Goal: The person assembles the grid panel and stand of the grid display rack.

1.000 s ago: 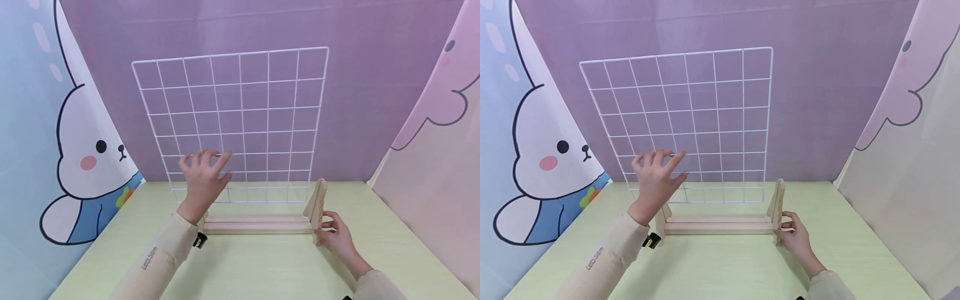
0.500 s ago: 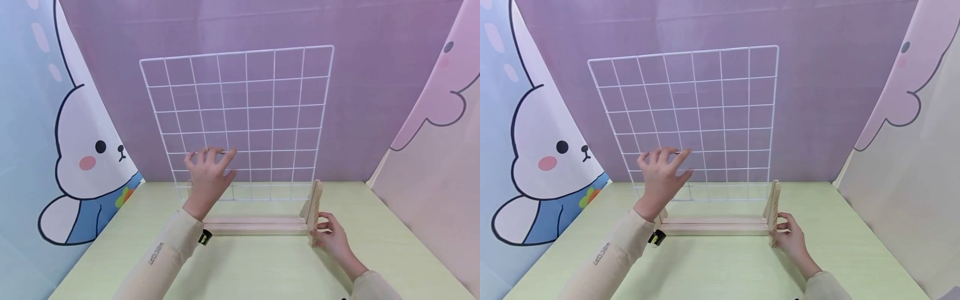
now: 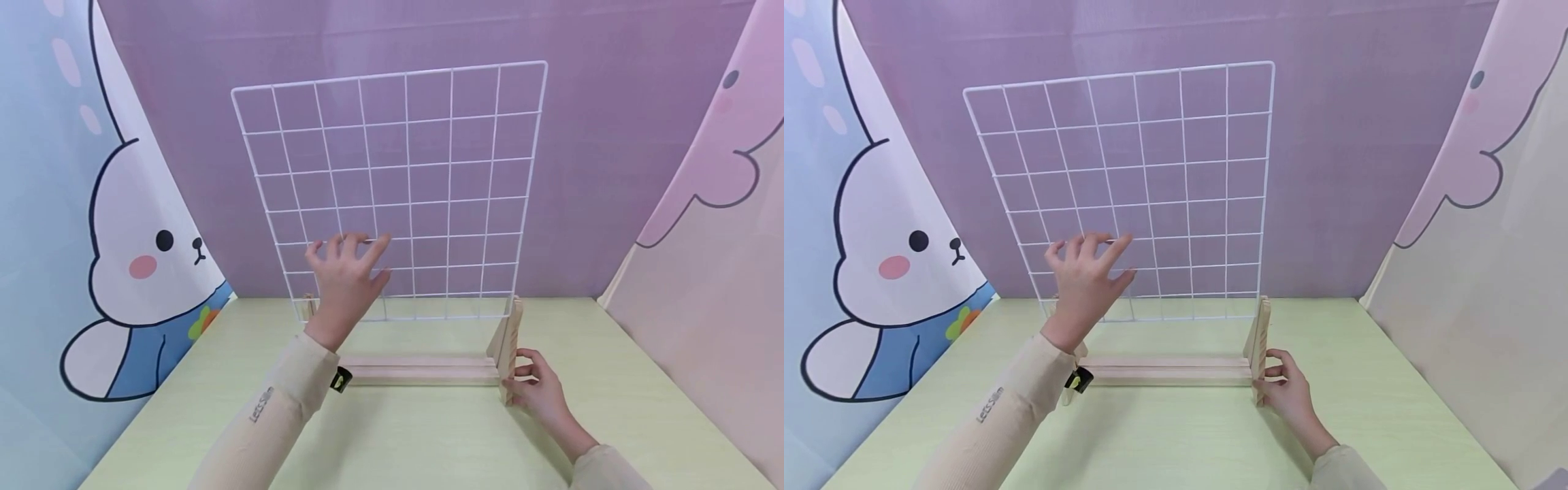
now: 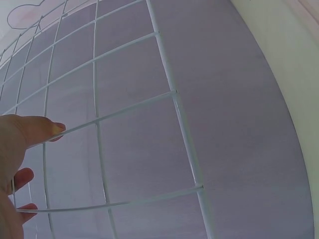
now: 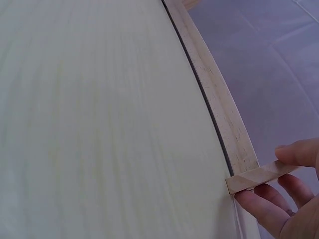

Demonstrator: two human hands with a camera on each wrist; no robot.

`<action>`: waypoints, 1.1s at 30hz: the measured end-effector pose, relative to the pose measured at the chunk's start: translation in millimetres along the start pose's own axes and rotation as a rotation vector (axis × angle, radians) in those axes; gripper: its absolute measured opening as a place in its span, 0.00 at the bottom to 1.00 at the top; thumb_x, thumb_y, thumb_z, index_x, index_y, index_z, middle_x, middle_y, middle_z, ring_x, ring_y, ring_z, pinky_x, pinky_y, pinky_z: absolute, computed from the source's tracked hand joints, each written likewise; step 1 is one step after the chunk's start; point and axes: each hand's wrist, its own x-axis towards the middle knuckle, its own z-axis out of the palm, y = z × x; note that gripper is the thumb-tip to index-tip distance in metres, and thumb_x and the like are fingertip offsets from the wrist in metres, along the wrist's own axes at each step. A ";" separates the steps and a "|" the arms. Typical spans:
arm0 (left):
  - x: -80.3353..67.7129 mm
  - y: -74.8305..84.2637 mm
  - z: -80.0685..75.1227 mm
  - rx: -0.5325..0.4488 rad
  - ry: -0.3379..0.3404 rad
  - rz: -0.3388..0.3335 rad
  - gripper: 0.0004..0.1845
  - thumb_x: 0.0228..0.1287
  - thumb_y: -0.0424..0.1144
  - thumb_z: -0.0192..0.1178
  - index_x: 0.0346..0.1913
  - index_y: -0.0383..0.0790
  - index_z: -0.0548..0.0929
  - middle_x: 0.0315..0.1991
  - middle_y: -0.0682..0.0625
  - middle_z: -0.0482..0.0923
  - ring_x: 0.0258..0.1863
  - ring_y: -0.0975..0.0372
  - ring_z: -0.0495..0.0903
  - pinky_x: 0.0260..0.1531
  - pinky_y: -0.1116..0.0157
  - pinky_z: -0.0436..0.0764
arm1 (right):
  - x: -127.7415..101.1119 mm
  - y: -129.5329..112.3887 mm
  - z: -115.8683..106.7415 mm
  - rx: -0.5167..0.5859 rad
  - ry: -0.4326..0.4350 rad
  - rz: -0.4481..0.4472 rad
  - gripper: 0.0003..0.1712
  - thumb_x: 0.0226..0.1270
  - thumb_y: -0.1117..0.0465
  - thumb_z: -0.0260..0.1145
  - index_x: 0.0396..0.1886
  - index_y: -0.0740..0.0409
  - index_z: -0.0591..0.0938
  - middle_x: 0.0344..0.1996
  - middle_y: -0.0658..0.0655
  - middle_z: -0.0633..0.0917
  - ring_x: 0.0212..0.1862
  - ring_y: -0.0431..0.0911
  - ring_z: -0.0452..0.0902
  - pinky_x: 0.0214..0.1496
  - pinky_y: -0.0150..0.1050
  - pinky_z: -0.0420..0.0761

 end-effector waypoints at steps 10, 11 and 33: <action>8.8 0.8 2.8 0.010 0.029 0.007 0.27 0.46 0.43 0.78 0.52 0.51 0.83 0.44 0.45 0.82 0.45 0.44 0.79 0.51 0.37 0.64 | -1.0 -1.4 2.8 -0.009 0.008 -0.003 0.35 0.58 0.78 0.68 0.65 0.62 0.68 0.37 0.63 0.80 0.31 0.45 0.80 0.30 0.41 0.85; 9.7 1.1 3.1 0.012 0.027 0.006 0.27 0.46 0.43 0.79 0.52 0.51 0.83 0.44 0.45 0.82 0.45 0.44 0.79 0.51 0.37 0.64 | -1.0 -1.4 2.9 -0.013 0.010 -0.003 0.35 0.58 0.78 0.68 0.65 0.62 0.68 0.37 0.63 0.80 0.31 0.45 0.80 0.30 0.41 0.85; 23.3 1.6 5.8 0.025 0.008 0.020 0.26 0.45 0.42 0.78 0.51 0.51 0.84 0.44 0.45 0.82 0.46 0.45 0.79 0.52 0.37 0.63 | -9.6 -0.5 9.8 -0.033 0.010 0.002 0.35 0.59 0.77 0.68 0.65 0.62 0.67 0.38 0.64 0.80 0.33 0.46 0.80 0.31 0.40 0.85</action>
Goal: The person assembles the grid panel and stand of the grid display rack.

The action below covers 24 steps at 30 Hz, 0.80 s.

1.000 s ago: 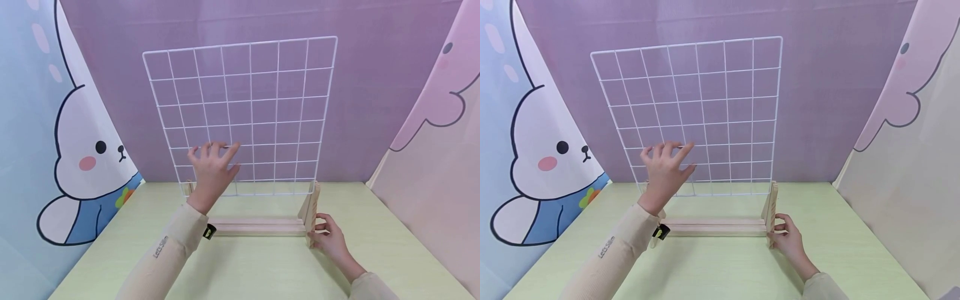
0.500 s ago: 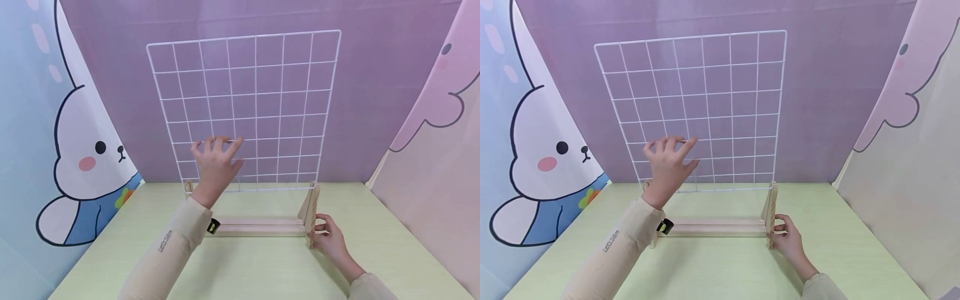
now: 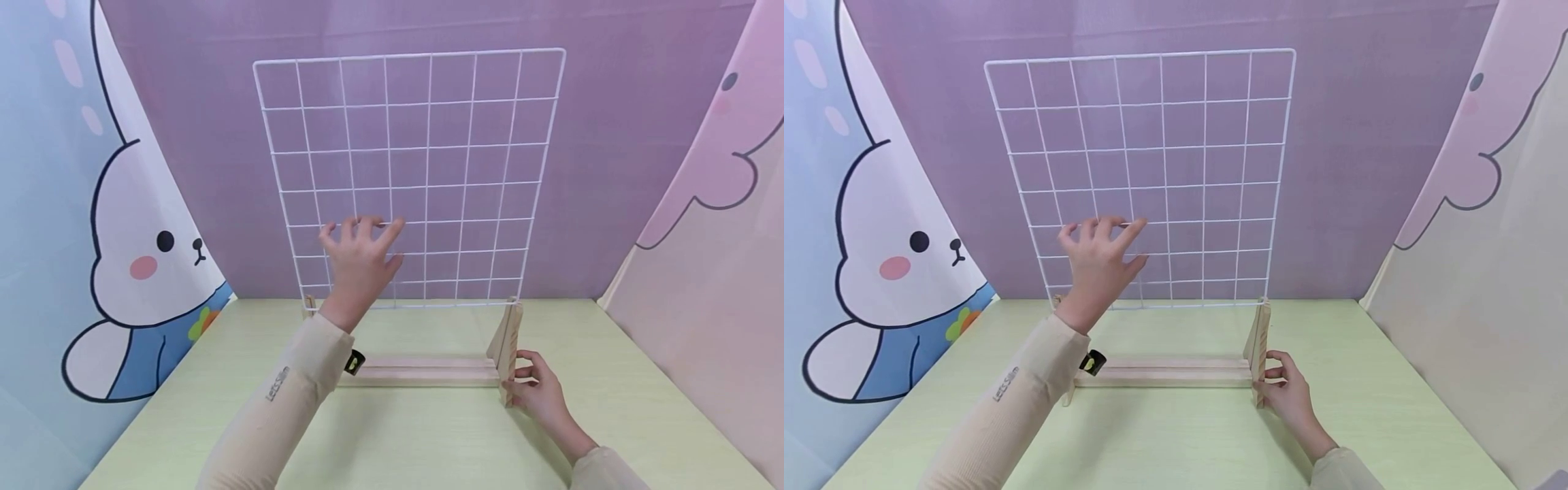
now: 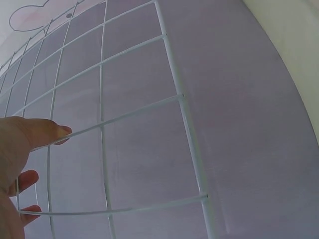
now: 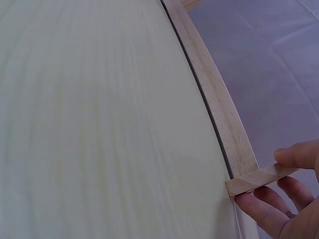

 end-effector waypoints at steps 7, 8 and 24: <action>3.3 0.4 2.8 0.014 -0.010 0.002 0.26 0.45 0.42 0.78 0.52 0.51 0.84 0.44 0.45 0.82 0.46 0.46 0.79 0.53 0.37 0.64 | 0.9 1.5 0.1 0.009 0.001 0.009 0.35 0.59 0.77 0.68 0.66 0.62 0.67 0.38 0.64 0.80 0.33 0.46 0.80 0.31 0.40 0.85; 3.6 0.3 3.2 0.014 -0.010 0.002 0.26 0.45 0.42 0.78 0.52 0.51 0.84 0.44 0.45 0.82 0.46 0.46 0.79 0.52 0.37 0.63 | 1.0 1.6 0.1 0.009 0.004 0.010 0.35 0.59 0.77 0.68 0.65 0.61 0.67 0.38 0.64 0.81 0.33 0.46 0.80 0.31 0.40 0.85; 7.4 1.4 9.6 0.025 -0.030 0.013 0.25 0.47 0.42 0.78 0.52 0.52 0.84 0.44 0.46 0.82 0.48 0.45 0.79 0.52 0.37 0.64 | 1.5 2.3 0.1 0.008 0.002 0.012 0.36 0.59 0.77 0.68 0.66 0.61 0.67 0.38 0.64 0.81 0.32 0.46 0.80 0.31 0.40 0.85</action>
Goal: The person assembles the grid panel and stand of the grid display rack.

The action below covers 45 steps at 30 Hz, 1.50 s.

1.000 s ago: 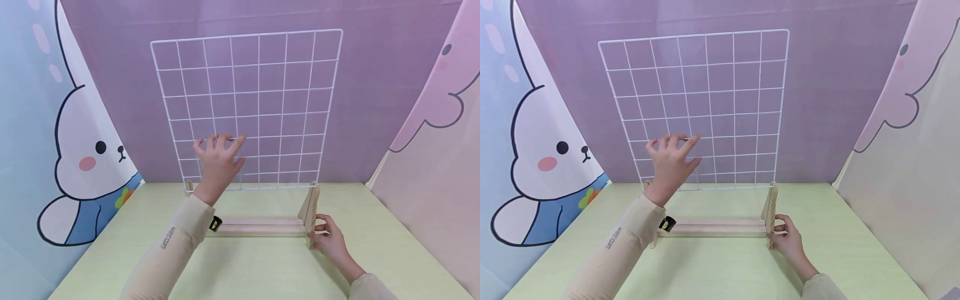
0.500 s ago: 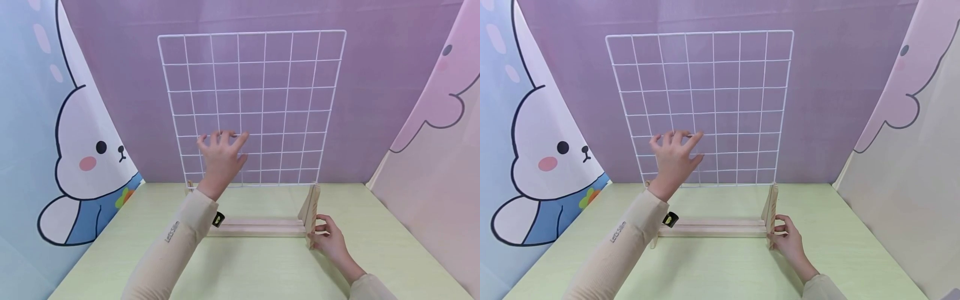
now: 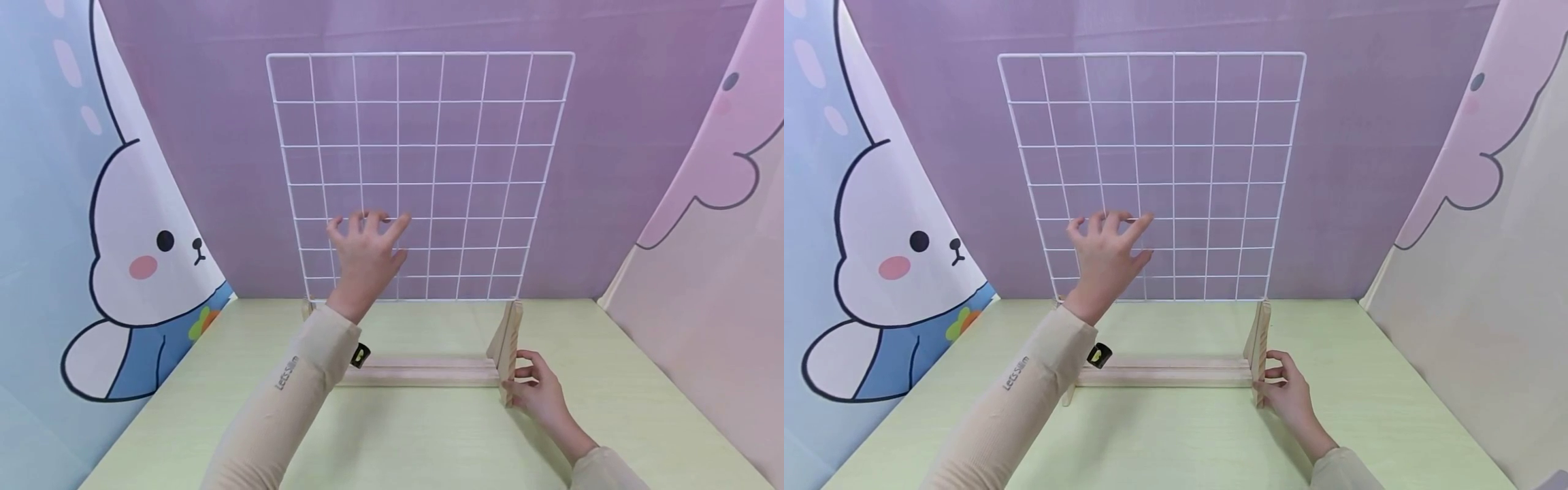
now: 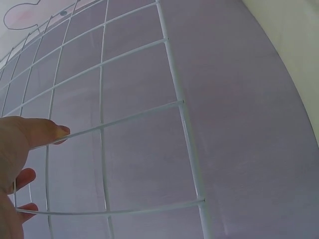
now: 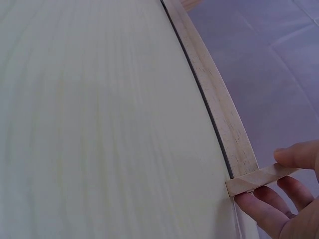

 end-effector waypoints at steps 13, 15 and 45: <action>-0.9 1.2 5.4 0.021 0.003 0.010 0.25 0.46 0.43 0.78 0.51 0.53 0.84 0.43 0.46 0.82 0.47 0.46 0.79 0.52 0.38 0.65 | -0.1 -0.9 -1.1 0.000 -0.001 0.008 0.35 0.59 0.76 0.68 0.66 0.61 0.67 0.39 0.63 0.81 0.32 0.45 0.80 0.32 0.40 0.85; -0.9 1.3 5.6 0.025 0.006 0.011 0.25 0.46 0.43 0.78 0.50 0.53 0.84 0.43 0.46 0.82 0.47 0.46 0.79 0.52 0.38 0.65 | 0.1 -1.0 -1.2 -0.002 -0.004 0.003 0.35 0.59 0.76 0.68 0.66 0.62 0.67 0.39 0.63 0.81 0.32 0.45 0.80 0.32 0.40 0.85; -13.2 1.8 8.9 0.000 0.045 -0.019 0.25 0.45 0.41 0.77 0.50 0.52 0.84 0.43 0.46 0.82 0.46 0.46 0.79 0.53 0.38 0.64 | -1.3 -2.2 -0.6 -0.012 -0.003 -0.012 0.35 0.59 0.77 0.68 0.66 0.63 0.66 0.39 0.64 0.81 0.32 0.45 0.80 0.32 0.40 0.85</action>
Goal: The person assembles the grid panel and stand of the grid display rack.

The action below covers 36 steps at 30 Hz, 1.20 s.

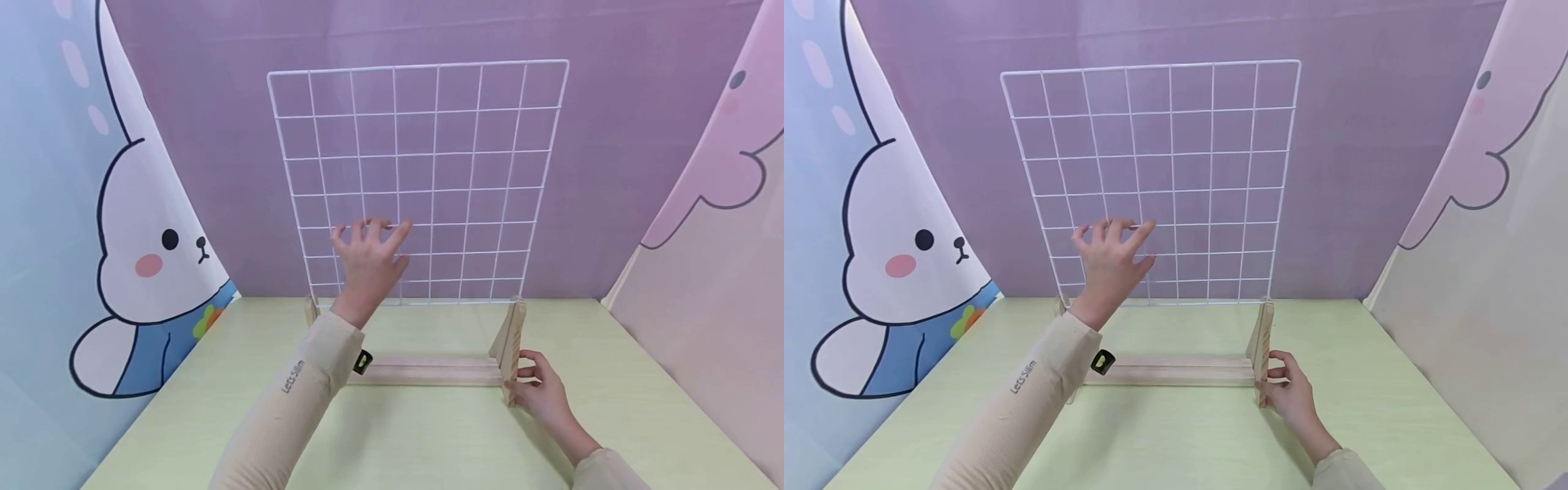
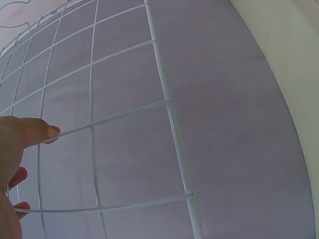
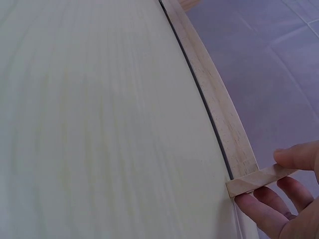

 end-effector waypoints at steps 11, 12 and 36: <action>-5.0 -0.4 1.2 -0.032 0.006 -0.014 0.26 0.45 0.39 0.78 0.52 0.52 0.83 0.44 0.46 0.82 0.48 0.45 0.78 0.54 0.38 0.62 | -0.7 -1.4 -0.7 0.001 0.007 0.000 0.35 0.58 0.77 0.68 0.65 0.63 0.68 0.39 0.65 0.81 0.32 0.46 0.80 0.32 0.40 0.85; -5.5 -0.6 1.5 -0.035 0.008 -0.014 0.26 0.45 0.39 0.78 0.52 0.52 0.84 0.44 0.47 0.82 0.48 0.45 0.78 0.54 0.38 0.62 | -0.7 -1.5 -0.8 0.000 0.007 0.000 0.35 0.58 0.77 0.68 0.65 0.63 0.68 0.39 0.65 0.81 0.32 0.46 0.80 0.32 0.40 0.85; -3.4 -6.5 7.8 -0.060 -0.009 0.043 0.28 0.43 0.40 0.79 0.52 0.52 0.85 0.43 0.49 0.83 0.47 0.45 0.79 0.51 0.40 0.65 | 0.8 1.3 0.1 0.020 0.013 0.018 0.36 0.58 0.78 0.68 0.65 0.62 0.67 0.39 0.64 0.81 0.32 0.46 0.80 0.32 0.41 0.85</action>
